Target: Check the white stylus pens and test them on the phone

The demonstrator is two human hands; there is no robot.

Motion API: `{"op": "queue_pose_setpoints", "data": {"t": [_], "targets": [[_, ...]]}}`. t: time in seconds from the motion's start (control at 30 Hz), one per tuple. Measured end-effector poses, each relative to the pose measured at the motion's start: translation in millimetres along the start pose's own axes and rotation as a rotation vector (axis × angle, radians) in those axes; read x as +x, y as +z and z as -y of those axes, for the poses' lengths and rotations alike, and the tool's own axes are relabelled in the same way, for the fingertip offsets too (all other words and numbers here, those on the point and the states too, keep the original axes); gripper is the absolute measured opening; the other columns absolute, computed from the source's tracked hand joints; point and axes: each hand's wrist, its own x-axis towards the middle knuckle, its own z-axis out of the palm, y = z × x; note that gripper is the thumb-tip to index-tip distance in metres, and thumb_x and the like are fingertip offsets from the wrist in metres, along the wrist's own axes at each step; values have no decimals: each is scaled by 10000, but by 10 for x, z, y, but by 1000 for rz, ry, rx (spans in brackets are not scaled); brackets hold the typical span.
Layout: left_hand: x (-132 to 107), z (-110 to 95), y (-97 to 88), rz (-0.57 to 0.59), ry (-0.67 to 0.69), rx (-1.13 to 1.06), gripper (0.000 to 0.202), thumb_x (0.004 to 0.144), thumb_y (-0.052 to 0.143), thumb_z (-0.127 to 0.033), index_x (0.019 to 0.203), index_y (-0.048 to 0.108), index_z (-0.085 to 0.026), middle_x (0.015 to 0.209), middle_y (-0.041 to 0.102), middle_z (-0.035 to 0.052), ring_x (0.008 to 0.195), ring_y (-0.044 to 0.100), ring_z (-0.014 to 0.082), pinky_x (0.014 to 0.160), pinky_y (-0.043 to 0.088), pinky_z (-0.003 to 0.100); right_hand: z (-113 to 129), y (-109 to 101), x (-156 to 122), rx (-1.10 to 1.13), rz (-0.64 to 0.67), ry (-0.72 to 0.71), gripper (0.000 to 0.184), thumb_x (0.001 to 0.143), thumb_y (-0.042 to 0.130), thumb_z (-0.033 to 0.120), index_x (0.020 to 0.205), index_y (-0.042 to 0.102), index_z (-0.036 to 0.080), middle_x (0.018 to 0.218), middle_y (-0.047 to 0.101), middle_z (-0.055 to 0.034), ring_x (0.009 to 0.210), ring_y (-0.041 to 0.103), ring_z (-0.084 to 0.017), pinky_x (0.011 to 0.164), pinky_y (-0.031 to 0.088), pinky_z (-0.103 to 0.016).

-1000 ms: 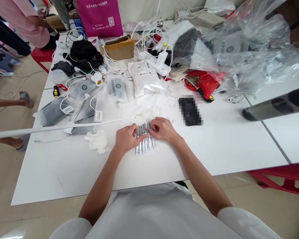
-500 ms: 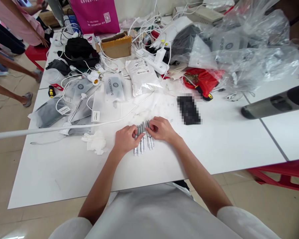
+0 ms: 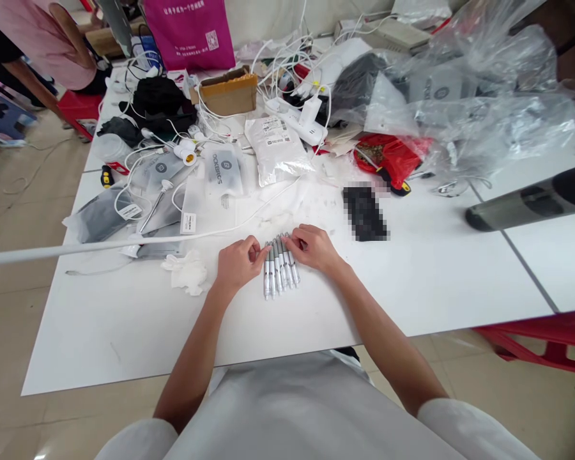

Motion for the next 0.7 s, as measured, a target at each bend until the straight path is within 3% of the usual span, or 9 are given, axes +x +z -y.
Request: {"op": "queue_pose_setpoints", "data": {"t": [0.7], "targets": [[-22, -35, 27, 68, 66, 29, 235, 979, 673, -379, 800, 622, -237, 628, 624, -13, 684, 625, 182, 631, 378, 308, -68, -4, -1, -22, 46, -35, 260, 978, 631, 265, 756, 501, 229, 715, 607, -25, 685, 502, -181, 712, 406, -339]]}}
